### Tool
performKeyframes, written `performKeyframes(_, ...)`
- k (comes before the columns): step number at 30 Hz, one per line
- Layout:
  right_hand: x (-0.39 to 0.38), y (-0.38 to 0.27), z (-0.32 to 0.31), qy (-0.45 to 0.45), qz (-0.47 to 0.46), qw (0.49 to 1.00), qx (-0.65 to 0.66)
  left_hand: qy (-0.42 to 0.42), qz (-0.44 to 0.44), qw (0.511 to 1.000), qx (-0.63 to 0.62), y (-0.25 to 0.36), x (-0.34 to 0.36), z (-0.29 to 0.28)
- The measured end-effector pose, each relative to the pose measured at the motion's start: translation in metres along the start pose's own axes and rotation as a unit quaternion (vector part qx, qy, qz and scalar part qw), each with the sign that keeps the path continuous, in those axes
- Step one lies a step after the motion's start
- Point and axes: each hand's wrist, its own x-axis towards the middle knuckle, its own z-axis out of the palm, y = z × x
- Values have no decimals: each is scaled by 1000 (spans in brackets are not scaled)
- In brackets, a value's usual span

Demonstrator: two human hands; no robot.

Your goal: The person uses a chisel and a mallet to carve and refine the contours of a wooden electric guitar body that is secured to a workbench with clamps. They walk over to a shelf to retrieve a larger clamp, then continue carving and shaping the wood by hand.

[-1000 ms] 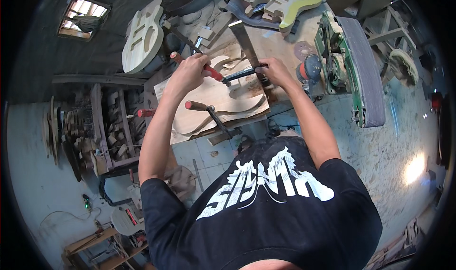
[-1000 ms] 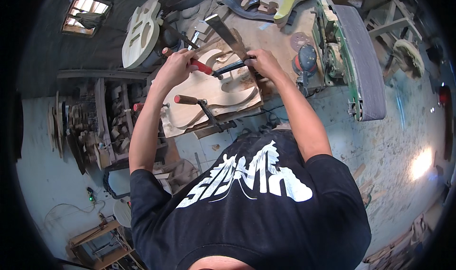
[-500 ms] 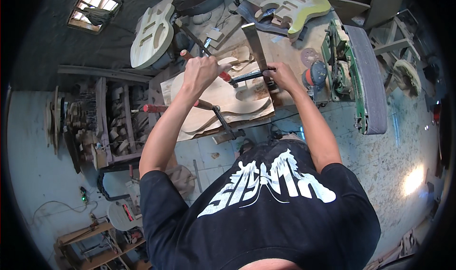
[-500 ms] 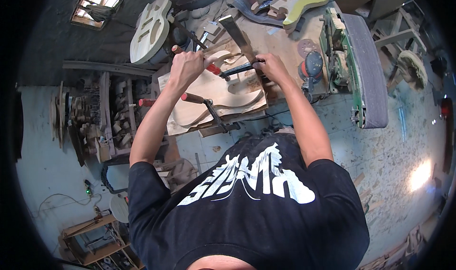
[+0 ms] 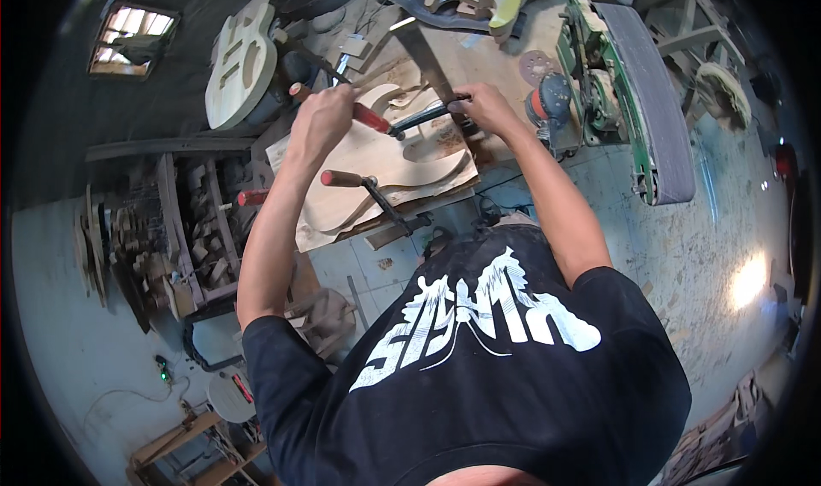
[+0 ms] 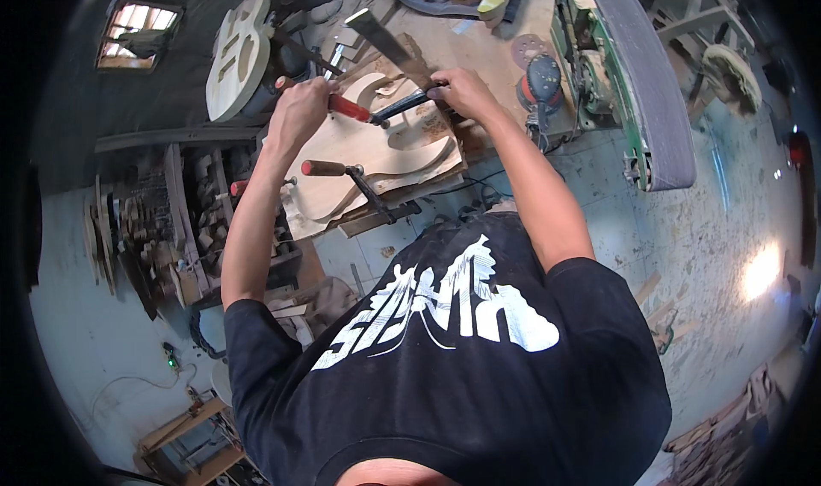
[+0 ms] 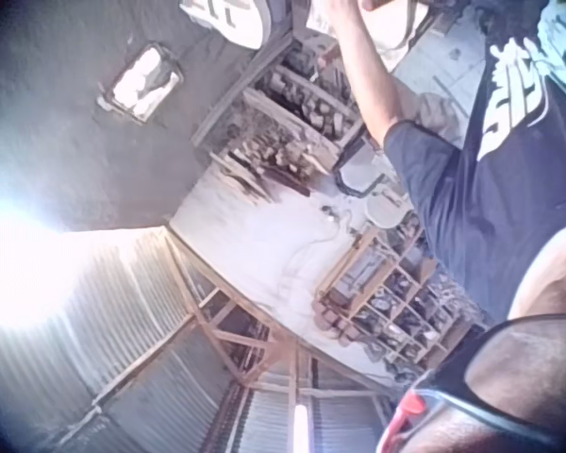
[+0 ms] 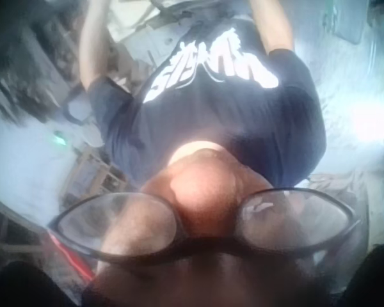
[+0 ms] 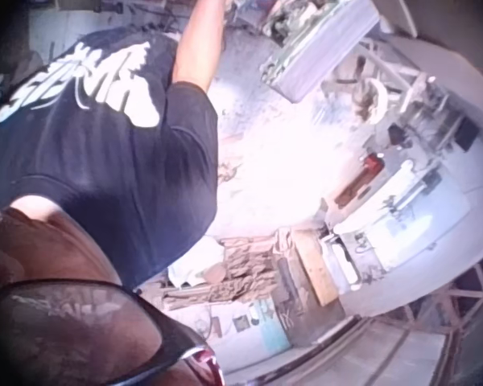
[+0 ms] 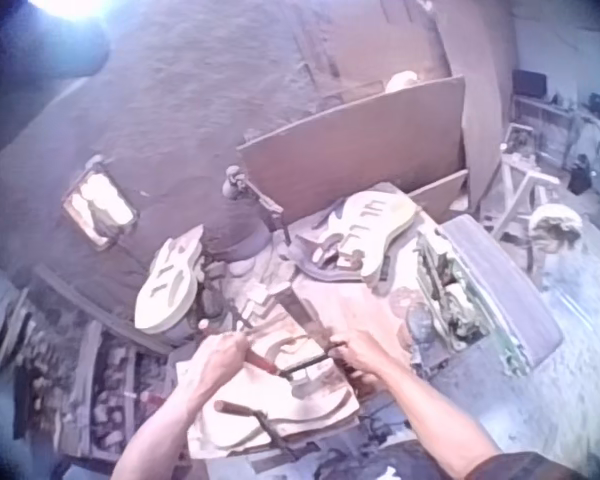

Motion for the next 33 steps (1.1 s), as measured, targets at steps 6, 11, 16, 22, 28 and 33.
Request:
performKeyframes(6, -4, -11, -3, 4, -21, 1000, 14, 95, 84, 989, -71, 0, -9, -18)
performKeyframes(11, -4, -10, -2, 29, -33, 999, 28, 1, 124, 990, -64, 3, -9, -10)
performKeyframes(16, -4, -12, -7, 3, -5, 1000, 1, 9, 25, 1000, -2, 9, -4, -5)
performKeyframes(22, -4, -14, -1, 1, -19, 1000, 16, 66, -35, 995, 72, -2, 0, 1)
performKeyframes(28, -4, -10, -3, 12, -20, 999, 37, -36, 112, 989, -88, 3, -8, -17)
performKeyframes(33, -4, -9, -4, 13, -38, 999, 38, 17, 80, 995, -58, 1, -8, -4)
